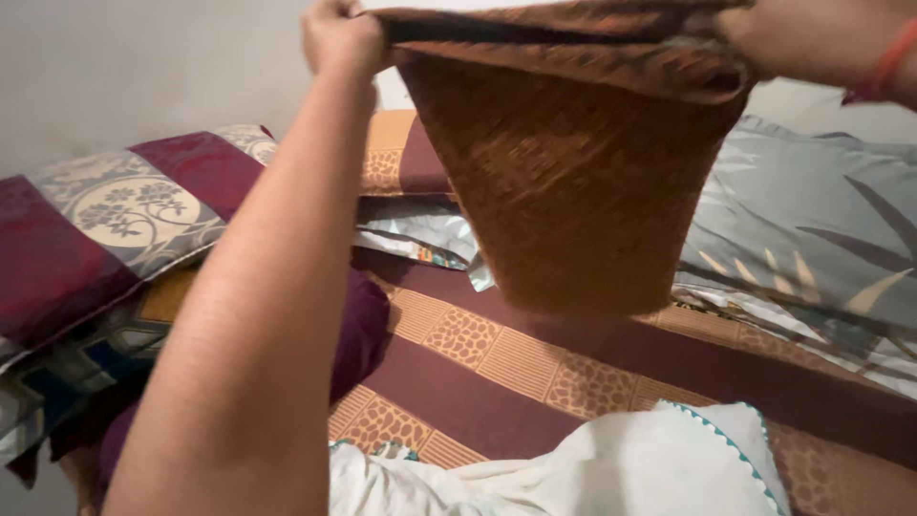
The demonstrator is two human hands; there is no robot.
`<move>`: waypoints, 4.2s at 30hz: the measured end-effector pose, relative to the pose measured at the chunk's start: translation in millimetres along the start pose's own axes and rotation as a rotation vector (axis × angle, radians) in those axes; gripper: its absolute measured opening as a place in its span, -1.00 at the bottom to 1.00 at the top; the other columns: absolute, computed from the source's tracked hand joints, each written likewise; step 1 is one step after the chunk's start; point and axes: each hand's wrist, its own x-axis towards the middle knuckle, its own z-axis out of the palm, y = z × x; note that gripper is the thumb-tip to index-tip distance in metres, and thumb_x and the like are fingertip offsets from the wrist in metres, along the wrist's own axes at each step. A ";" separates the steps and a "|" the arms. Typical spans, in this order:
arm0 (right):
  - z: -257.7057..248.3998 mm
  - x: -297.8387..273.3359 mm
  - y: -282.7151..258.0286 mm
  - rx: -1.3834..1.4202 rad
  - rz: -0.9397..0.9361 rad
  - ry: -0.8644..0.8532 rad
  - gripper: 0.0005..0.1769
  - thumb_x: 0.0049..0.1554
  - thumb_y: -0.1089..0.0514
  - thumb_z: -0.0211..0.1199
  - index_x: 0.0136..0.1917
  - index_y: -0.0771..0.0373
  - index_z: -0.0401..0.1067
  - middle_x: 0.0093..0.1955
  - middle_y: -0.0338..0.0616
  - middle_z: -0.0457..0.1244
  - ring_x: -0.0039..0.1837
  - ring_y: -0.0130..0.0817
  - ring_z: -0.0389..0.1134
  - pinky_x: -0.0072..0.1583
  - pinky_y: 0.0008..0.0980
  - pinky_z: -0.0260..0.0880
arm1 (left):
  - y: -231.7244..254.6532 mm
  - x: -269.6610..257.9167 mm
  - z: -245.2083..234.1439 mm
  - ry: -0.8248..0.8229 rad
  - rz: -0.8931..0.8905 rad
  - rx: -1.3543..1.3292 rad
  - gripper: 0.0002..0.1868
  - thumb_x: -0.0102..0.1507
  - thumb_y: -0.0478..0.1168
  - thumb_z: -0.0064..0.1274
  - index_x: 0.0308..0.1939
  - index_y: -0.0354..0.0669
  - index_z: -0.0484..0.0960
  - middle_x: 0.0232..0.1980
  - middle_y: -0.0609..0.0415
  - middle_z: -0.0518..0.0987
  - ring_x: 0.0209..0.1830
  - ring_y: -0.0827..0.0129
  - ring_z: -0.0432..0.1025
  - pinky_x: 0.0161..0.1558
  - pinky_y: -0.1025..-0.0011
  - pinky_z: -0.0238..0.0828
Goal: The person folds a brown patterned pillowcase on the floor, smoothing and aligning the fabric. They then fold a white sheet with a light blue border and place it aside. The person continues to fold the brown pillowcase repeatedly, adjusting and patting it flat.
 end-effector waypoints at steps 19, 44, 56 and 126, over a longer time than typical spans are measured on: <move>152.3 34.1 -227.5 0.740 -0.407 -0.160 -0.66 0.20 0.00 0.13 0.13 0.16 0.57 0.07 -0.03 0.40 0.13 -0.07 0.43 0.18 -0.07 0.38 | -204.1 -113.5 -235.9 0.056 -0.117 1.212 -0.62 0.10 -0.36 0.05 0.02 -0.27 0.49 0.07 -0.31 0.49 0.12 -0.21 0.39 0.10 -0.03 0.36; 432.6 -154.2 -177.5 0.670 0.370 -0.372 -0.58 0.24 -0.20 0.06 -0.01 0.11 0.56 -0.03 0.12 0.39 0.04 0.21 0.40 0.04 0.11 0.37 | -317.0 -345.3 -127.9 -0.387 -0.060 1.142 -0.58 0.29 -0.22 -0.08 0.19 0.14 0.69 0.23 -0.08 0.60 0.16 0.04 0.51 0.52 -0.22 -0.12; 316.6 -108.1 -186.5 0.725 0.282 0.148 -0.57 0.39 -0.13 -0.04 0.30 0.13 0.44 0.41 0.03 0.25 0.49 0.12 0.16 0.43 0.21 0.10 | -221.1 -290.2 -76.1 -0.359 0.124 0.954 -0.54 0.35 -0.18 -0.05 0.35 0.14 0.49 0.55 0.07 0.35 0.62 0.09 0.00 0.45 -0.35 -0.43; 410.4 -124.0 -219.4 -0.247 -0.171 -0.485 -0.40 0.41 -0.16 -0.36 0.60 0.08 0.06 0.70 -0.01 -0.16 0.66 -0.06 -0.21 0.55 0.32 -0.43 | -336.8 -348.4 1.1 -0.773 -0.214 1.382 -0.37 0.39 0.13 -0.51 0.55 0.23 0.11 0.64 0.15 -0.01 0.66 0.24 -0.30 0.51 -0.18 -0.58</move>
